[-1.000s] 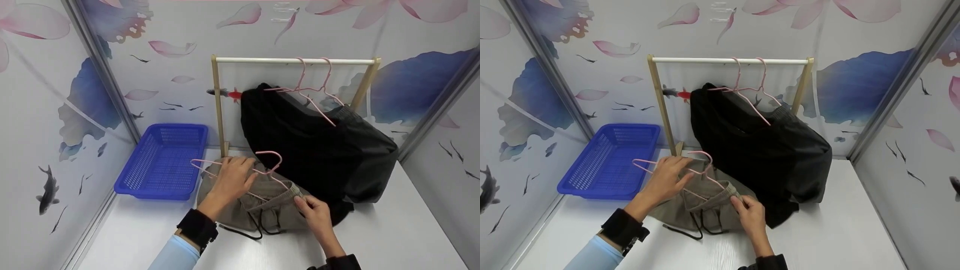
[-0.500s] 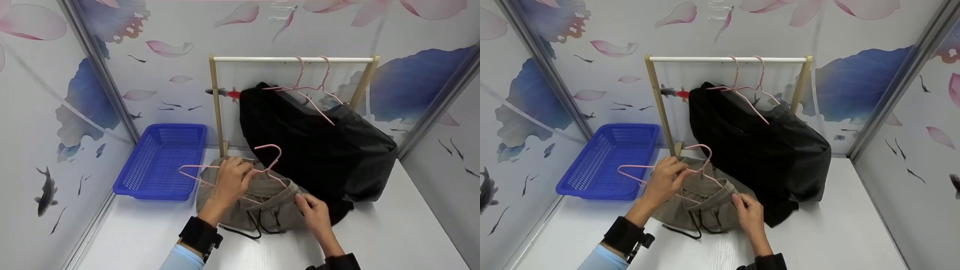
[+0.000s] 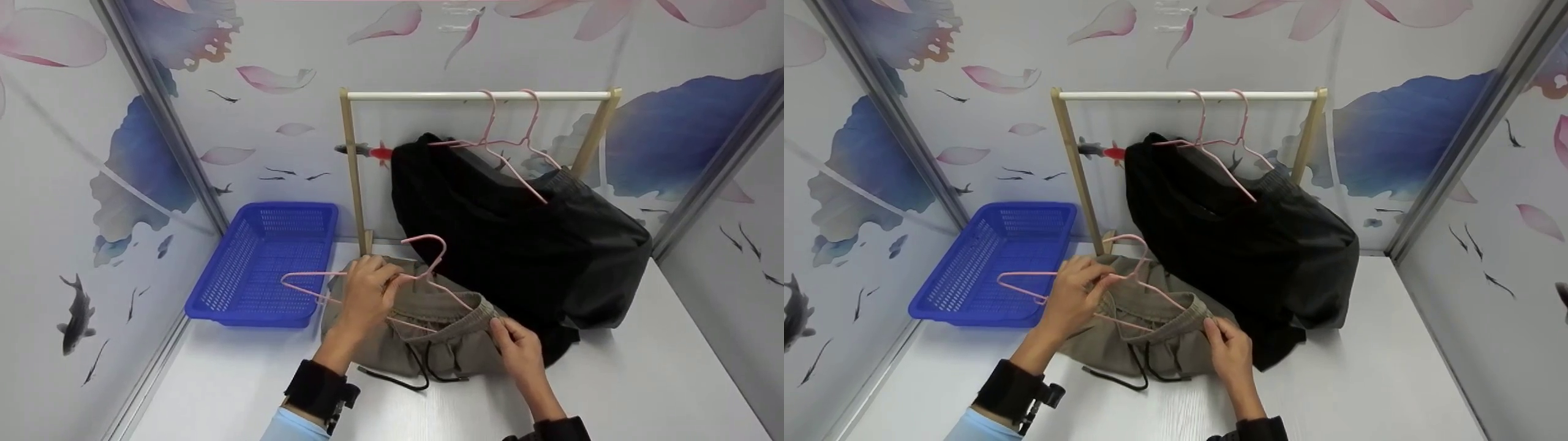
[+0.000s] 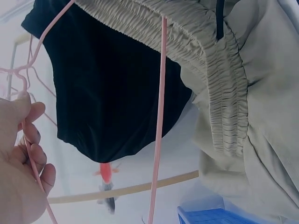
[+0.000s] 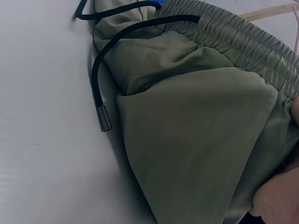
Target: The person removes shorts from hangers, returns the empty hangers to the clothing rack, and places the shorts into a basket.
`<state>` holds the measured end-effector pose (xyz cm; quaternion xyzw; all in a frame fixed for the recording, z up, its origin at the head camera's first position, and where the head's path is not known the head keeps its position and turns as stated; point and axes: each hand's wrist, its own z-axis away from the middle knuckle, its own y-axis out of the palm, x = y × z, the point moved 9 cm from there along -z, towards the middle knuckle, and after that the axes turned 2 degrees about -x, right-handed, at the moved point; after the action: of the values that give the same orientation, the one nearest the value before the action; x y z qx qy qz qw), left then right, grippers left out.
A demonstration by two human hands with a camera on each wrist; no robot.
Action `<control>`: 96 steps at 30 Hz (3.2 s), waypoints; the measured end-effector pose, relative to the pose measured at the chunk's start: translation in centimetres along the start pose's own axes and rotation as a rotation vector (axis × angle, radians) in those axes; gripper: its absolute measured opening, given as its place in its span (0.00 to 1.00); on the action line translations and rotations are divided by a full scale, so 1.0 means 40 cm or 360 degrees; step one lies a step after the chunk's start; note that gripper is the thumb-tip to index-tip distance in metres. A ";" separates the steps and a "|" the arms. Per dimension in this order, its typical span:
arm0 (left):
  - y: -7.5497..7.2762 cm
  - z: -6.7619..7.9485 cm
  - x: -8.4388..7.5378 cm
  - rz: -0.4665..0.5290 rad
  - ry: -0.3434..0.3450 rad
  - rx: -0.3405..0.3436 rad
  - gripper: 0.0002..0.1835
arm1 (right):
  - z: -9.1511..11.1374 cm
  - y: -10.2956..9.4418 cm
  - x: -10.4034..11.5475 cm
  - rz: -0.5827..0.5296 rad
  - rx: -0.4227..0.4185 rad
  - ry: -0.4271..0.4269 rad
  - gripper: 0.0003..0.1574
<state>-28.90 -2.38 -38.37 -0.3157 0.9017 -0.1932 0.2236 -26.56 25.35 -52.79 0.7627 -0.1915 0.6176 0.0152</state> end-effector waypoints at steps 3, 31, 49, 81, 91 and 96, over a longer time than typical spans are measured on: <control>-0.007 0.001 0.008 0.0003 -0.0039 0.0010 0.08 | 0.000 -0.002 -0.007 0.0003 -0.0006 0.0033 0.20; -0.055 0.003 0.057 0.0030 -0.0169 0.0014 0.08 | 0.000 -0.016 -0.054 -0.0045 0.0004 0.0201 0.18; -0.095 -0.010 0.063 0.0002 -0.0152 -0.0001 0.09 | 0.005 -0.034 -0.095 0.0114 -0.0039 0.0383 0.22; -0.117 -0.015 0.063 0.0001 -0.0131 -0.0069 0.09 | 0.020 -0.047 -0.184 0.0174 0.0000 0.0573 0.36; -0.115 -0.016 0.061 0.0043 -0.0149 -0.0057 0.09 | 0.023 -0.048 -0.194 0.0293 0.0142 0.0630 0.35; -0.111 -0.020 0.054 0.0052 -0.0143 -0.0043 0.09 | 0.017 -0.052 -0.178 0.0376 0.0181 0.0571 0.32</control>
<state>-28.67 -6.86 -36.14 -0.3122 0.8983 -0.1628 0.2627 -26.44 29.04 -59.26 0.6125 -0.2386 0.7507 -0.0665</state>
